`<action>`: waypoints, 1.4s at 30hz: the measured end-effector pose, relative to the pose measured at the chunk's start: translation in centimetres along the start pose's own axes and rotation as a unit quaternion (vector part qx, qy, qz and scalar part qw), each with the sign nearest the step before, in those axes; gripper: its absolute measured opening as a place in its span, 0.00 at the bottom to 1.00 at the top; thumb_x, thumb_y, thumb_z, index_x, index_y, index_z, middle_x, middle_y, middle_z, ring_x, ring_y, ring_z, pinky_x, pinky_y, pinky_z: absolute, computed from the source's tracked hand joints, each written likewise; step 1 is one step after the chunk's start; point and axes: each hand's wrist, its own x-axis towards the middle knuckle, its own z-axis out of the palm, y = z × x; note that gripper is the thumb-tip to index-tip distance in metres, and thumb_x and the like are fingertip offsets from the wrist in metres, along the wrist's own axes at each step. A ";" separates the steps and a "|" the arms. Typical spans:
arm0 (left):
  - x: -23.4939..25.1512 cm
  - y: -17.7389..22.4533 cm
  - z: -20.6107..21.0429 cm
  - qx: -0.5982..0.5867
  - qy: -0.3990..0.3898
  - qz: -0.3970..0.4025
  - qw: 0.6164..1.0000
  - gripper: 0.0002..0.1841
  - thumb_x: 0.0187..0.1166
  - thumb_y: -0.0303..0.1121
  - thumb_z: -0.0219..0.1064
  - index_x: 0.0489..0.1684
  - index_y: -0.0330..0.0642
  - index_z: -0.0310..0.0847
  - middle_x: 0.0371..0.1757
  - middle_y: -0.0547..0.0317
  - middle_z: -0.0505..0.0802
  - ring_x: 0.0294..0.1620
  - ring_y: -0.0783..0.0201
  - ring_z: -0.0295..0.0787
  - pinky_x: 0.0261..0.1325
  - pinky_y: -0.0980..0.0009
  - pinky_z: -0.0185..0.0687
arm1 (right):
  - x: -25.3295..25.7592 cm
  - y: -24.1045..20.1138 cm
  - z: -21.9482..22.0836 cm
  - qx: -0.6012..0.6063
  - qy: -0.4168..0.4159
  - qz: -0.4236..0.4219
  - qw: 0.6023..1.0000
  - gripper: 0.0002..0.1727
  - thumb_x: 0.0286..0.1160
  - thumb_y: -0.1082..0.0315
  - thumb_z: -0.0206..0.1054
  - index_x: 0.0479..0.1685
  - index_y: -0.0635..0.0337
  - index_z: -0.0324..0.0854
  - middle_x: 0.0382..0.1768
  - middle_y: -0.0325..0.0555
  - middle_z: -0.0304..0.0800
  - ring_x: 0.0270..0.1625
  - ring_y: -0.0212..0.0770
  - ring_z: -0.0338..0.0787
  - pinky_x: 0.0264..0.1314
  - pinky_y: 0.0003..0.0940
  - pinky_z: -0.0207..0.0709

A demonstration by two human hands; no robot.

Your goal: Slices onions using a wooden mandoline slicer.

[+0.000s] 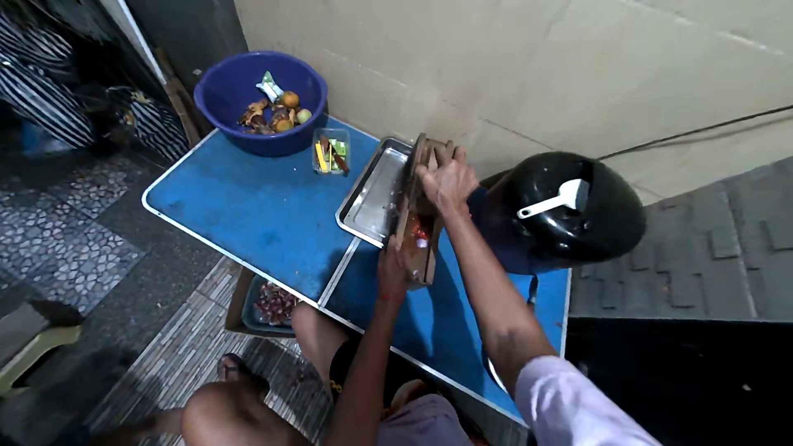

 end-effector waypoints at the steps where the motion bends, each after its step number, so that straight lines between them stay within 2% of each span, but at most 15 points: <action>1: 0.0 0.0 0.0 -0.001 0.003 0.008 1.000 0.25 0.94 0.35 0.49 0.87 0.32 0.63 0.73 0.28 0.82 0.73 0.36 0.81 0.78 0.47 0.74 | 1.6 -0.1 0.1 -0.001 -0.005 0.005 1.000 0.38 0.68 0.33 0.65 0.80 0.37 0.79 0.82 0.60 0.73 0.66 0.69 0.85 0.55 0.70 0.76; 5: -0.1 0.1 -0.3 -0.020 -0.014 -0.008 1.000 0.26 0.93 0.31 0.48 0.91 0.38 0.58 0.80 0.31 0.77 0.78 0.40 0.79 0.81 0.50 0.73 | 3.6 -0.1 -0.6 0.028 -0.021 0.003 0.999 0.37 0.69 0.34 0.66 0.77 0.40 0.81 0.79 0.59 0.77 0.68 0.68 0.83 0.59 0.72 0.74; 11: -0.4 0.5 -0.5 -0.006 -0.018 -0.024 1.000 0.26 0.93 0.31 0.48 0.89 0.36 0.61 0.76 0.30 0.80 0.75 0.40 0.80 0.79 0.51 0.74 | -3.2 0.5 -1.0 0.011 -0.026 -0.013 1.000 0.42 0.67 0.34 0.66 0.84 0.40 0.75 0.89 0.59 0.64 0.71 0.74 0.79 0.53 0.72 0.76; 13: -0.2 0.6 -0.5 -0.004 -0.027 -0.030 0.999 0.26 0.92 0.30 0.50 0.90 0.37 0.60 0.76 0.30 0.80 0.74 0.39 0.82 0.78 0.51 0.76 | -2.2 0.8 -0.3 0.012 0.001 -0.010 1.000 0.40 0.65 0.33 0.65 0.81 0.38 0.78 0.87 0.58 0.67 0.69 0.72 0.82 0.52 0.71 0.76; 15: 0.0 0.6 -0.5 -0.006 -0.026 -0.030 0.999 0.27 0.92 0.30 0.51 0.91 0.38 0.58 0.77 0.29 0.78 0.74 0.39 0.81 0.78 0.50 0.75 | 0.4 0.0 -0.1 0.006 0.001 0.005 1.000 0.38 0.66 0.32 0.66 0.78 0.35 0.81 0.83 0.57 0.72 0.68 0.68 0.84 0.56 0.70 0.76; 17: 0.5 0.0 0.0 -0.040 -0.010 -0.021 0.999 0.27 0.92 0.31 0.51 0.90 0.38 0.59 0.79 0.30 0.78 0.77 0.38 0.79 0.79 0.48 0.73 | 2.3 -1.0 -0.3 0.009 -0.002 0.001 1.000 0.35 0.66 0.34 0.67 0.72 0.39 0.85 0.73 0.59 0.82 0.62 0.64 0.87 0.55 0.69 0.76; 19: 0.4 -0.1 0.1 -0.038 -0.004 0.000 0.999 0.27 0.92 0.29 0.50 0.90 0.36 0.58 0.78 0.29 0.79 0.76 0.37 0.79 0.79 0.47 0.73 | 2.6 -1.5 -1.3 0.011 -0.028 0.009 1.000 0.34 0.69 0.35 0.67 0.72 0.42 0.85 0.72 0.57 0.83 0.64 0.63 0.87 0.58 0.69 0.75; 23: 0.1 -0.1 0.3 -0.007 0.013 0.021 1.000 0.26 0.92 0.28 0.47 0.89 0.34 0.59 0.75 0.28 0.80 0.75 0.38 0.81 0.79 0.49 0.74 | 0.3 0.1 -1.0 0.027 -0.022 -0.008 0.999 0.40 0.67 0.34 0.66 0.81 0.40 0.78 0.85 0.58 0.69 0.69 0.69 0.83 0.57 0.72 0.75; 25: -0.1 0.3 0.2 -0.008 0.002 -0.002 1.000 0.26 0.93 0.29 0.47 0.90 0.36 0.59 0.75 0.28 0.80 0.75 0.38 0.81 0.79 0.49 0.74 | -2.0 0.6 -1.3 0.042 -0.022 -0.002 0.999 0.40 0.69 0.37 0.68 0.84 0.42 0.76 0.89 0.57 0.63 0.71 0.72 0.80 0.57 0.74 0.74; 28: -0.1 0.4 -0.2 -0.006 0.001 -0.004 1.000 0.26 0.93 0.31 0.49 0.89 0.35 0.61 0.75 0.29 0.80 0.75 0.39 0.80 0.80 0.50 0.73 | -3.6 0.4 -1.3 0.050 -0.002 -0.016 0.999 0.39 0.70 0.40 0.68 0.83 0.45 0.76 0.90 0.57 0.61 0.67 0.73 0.82 0.50 0.73 0.75; 32: 0.6 -0.3 0.5 -0.019 0.011 0.014 1.000 0.26 0.92 0.32 0.52 0.88 0.33 0.61 0.75 0.29 0.81 0.75 0.38 0.81 0.80 0.50 0.74 | 1.4 -0.3 0.2 0.005 0.019 -0.001 1.000 0.39 0.65 0.32 0.65 0.76 0.40 0.82 0.81 0.58 0.75 0.66 0.67 0.86 0.55 0.70 0.77; 34: 0.7 -0.3 0.5 -0.039 0.012 0.006 0.999 0.25 0.93 0.32 0.50 0.88 0.35 0.62 0.73 0.28 0.82 0.73 0.37 0.82 0.77 0.46 0.75 | 2.2 -1.2 0.1 -0.002 -0.008 0.002 1.000 0.39 0.66 0.31 0.65 0.78 0.38 0.80 0.83 0.58 0.72 0.69 0.68 0.84 0.57 0.70 0.77; 38: 0.4 0.4 -0.1 -0.005 -0.015 -0.003 1.000 0.27 0.91 0.28 0.50 0.91 0.37 0.57 0.78 0.30 0.78 0.78 0.39 0.78 0.81 0.50 0.73 | 0.2 -0.2 -1.1 0.023 -0.029 -0.010 0.999 0.40 0.68 0.33 0.67 0.82 0.39 0.77 0.87 0.57 0.67 0.69 0.69 0.83 0.58 0.72 0.77; 40: 0.2 0.6 -0.1 0.012 -0.016 -0.010 1.000 0.27 0.91 0.29 0.49 0.91 0.36 0.58 0.77 0.29 0.79 0.76 0.39 0.80 0.79 0.51 0.74 | -2.9 0.6 -1.6 0.037 -0.019 -0.029 0.999 0.39 0.69 0.37 0.69 0.81 0.46 0.78 0.85 0.61 0.69 0.62 0.71 0.86 0.50 0.72 0.77; 42: 0.1 0.6 0.1 0.006 -0.013 -0.019 1.000 0.26 0.92 0.30 0.48 0.90 0.37 0.59 0.76 0.29 0.80 0.75 0.39 0.81 0.79 0.50 0.75 | -4.7 0.8 -1.5 0.050 0.003 -0.040 0.998 0.38 0.71 0.40 0.68 0.80 0.49 0.78 0.85 0.62 0.68 0.62 0.74 0.84 0.46 0.73 0.76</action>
